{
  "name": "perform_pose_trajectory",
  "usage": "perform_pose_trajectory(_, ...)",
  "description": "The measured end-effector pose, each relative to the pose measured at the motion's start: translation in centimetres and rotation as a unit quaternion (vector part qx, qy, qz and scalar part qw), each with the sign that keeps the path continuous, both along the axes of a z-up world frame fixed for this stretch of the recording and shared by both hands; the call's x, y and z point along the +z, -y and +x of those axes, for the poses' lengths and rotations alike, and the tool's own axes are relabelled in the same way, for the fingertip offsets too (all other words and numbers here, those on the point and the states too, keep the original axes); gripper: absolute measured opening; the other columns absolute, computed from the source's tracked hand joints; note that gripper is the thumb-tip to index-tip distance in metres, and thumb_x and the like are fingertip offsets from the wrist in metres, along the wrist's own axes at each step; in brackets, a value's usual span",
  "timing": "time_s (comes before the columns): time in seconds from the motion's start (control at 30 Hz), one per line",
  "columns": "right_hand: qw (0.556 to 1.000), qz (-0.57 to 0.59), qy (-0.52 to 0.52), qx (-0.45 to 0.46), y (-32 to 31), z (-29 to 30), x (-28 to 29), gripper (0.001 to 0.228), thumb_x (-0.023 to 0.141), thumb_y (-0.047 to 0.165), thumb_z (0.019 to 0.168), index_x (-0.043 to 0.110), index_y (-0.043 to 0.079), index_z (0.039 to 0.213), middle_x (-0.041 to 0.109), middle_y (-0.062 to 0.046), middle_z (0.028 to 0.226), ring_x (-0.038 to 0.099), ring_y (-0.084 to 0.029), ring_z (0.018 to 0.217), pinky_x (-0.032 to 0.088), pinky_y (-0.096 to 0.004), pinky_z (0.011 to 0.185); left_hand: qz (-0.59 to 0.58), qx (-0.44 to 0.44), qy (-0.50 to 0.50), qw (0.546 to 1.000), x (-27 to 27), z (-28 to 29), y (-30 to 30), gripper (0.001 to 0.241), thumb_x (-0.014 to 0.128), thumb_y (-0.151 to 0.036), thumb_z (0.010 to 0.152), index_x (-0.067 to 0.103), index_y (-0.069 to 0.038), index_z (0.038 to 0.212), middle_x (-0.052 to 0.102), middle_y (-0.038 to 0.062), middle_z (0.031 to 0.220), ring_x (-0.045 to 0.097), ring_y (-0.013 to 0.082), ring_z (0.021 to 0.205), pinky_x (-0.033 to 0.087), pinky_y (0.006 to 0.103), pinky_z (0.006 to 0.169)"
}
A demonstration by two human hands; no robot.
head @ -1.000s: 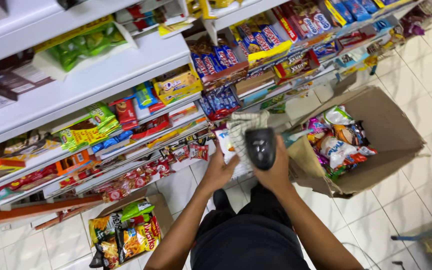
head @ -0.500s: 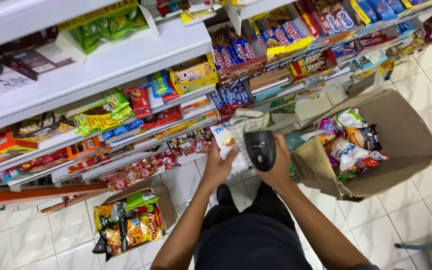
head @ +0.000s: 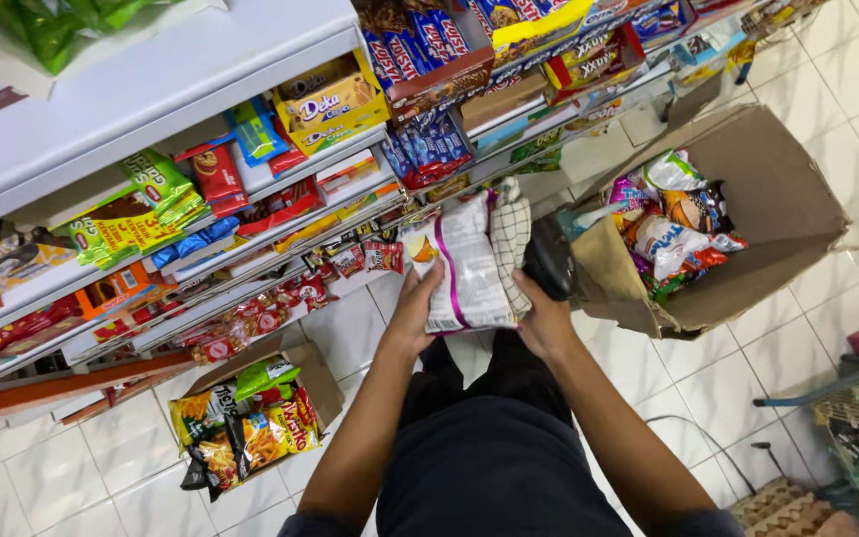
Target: The person scans barcodes on snack bags using a handheld scanner and places the scanned items into a cardboard box.
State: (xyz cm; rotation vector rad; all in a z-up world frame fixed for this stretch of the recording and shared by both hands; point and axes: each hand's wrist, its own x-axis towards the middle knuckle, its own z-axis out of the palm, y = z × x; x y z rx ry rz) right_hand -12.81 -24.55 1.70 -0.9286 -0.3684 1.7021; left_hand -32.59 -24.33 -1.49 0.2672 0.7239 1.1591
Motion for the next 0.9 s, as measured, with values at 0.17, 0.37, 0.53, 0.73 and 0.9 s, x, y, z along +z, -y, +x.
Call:
perform_pose_trajectory(0.17, 0.999, -0.023, -0.006, 0.03, 3.0, 0.9, -0.8, 0.054, 0.062, 0.004, 0.093, 0.051, 0.008, 0.146, 0.061, -0.01, 0.143, 0.058, -0.026, 0.131, 0.047, -0.046, 0.11, 0.0, 0.007, -0.061, 0.998, 0.8, 0.8, 0.1, 0.057, 0.061, -0.038, 0.101, 0.051, 0.0, 0.142, 0.066, 0.013, 0.132, 0.068, 0.0205, 0.115, 0.057, 0.0371, 0.097)
perform_pose_trajectory(0.37, 0.995, -0.067, -0.072, -0.018, 5.2, 3.6, -1.9, 0.05, 0.066, 0.008, 0.093, 0.055, 0.005, 0.142, 0.064, -0.012, 0.134, 0.06, -0.029, 0.126, 0.048, -0.051, 0.106, -0.066, -0.059, 0.059, 0.994, -0.4, 3.3, 0.2, 0.058, 0.062, -0.042, 0.1, 0.055, 0.002, 0.138, 0.069, 0.014, 0.125, 0.07, 0.0237, 0.109, 0.058, 0.0401, 0.094)
perform_pose_trajectory(0.53, 0.995, -0.026, 0.057, -0.072, 5.4, 6.2, -2.8, 0.055, 0.068, 0.001, 0.087, 0.056, 0.007, 0.14, 0.065, -0.008, 0.131, 0.061, -0.024, 0.121, 0.049, -0.044, 0.103, -0.093, -0.103, 0.082, 0.987, -1.0, 5.4, -1.0, 0.06, 0.064, -0.044, 0.098, 0.055, 0.0, 0.138, 0.069, 0.013, 0.124, 0.071, 0.0241, 0.109, 0.058, 0.0407, 0.095)
perform_pose_trajectory(0.73, 0.824, 0.005, 0.566, -0.008, 4.5, 13.2, -1.2, 0.018, 0.079, 0.01, 0.091, 0.07, 0.0, 0.103, 0.068, -0.01, 0.083, 0.057, -0.02, 0.072, 0.05, -0.039, 0.066, -0.065, -0.124, 0.056, 0.989, -1.0, 6.7, -3.9, 0.064, 0.066, -0.048, 0.096, 0.056, 0.0, 0.137, 0.07, 0.012, 0.122, 0.072, 0.0245, 0.107, 0.059, 0.0419, 0.094)
perform_pose_trajectory(0.9, 0.811, -0.003, 0.579, -0.084, 2.6, 17.3, 2.8, 0.015, 0.075, 0.014, 0.093, 0.068, 0.001, 0.096, 0.068, -0.006, 0.075, 0.063, -0.015, 0.066, 0.053, -0.033, 0.064, -0.055, -0.136, 0.047, 0.988, -0.6, 8.5, -5.4, 0.066, 0.066, -0.05, 0.096, 0.055, -0.001, 0.138, 0.069, 0.012, 0.123, 0.071, 0.0236, 0.107, 0.059, 0.0426, 0.094)
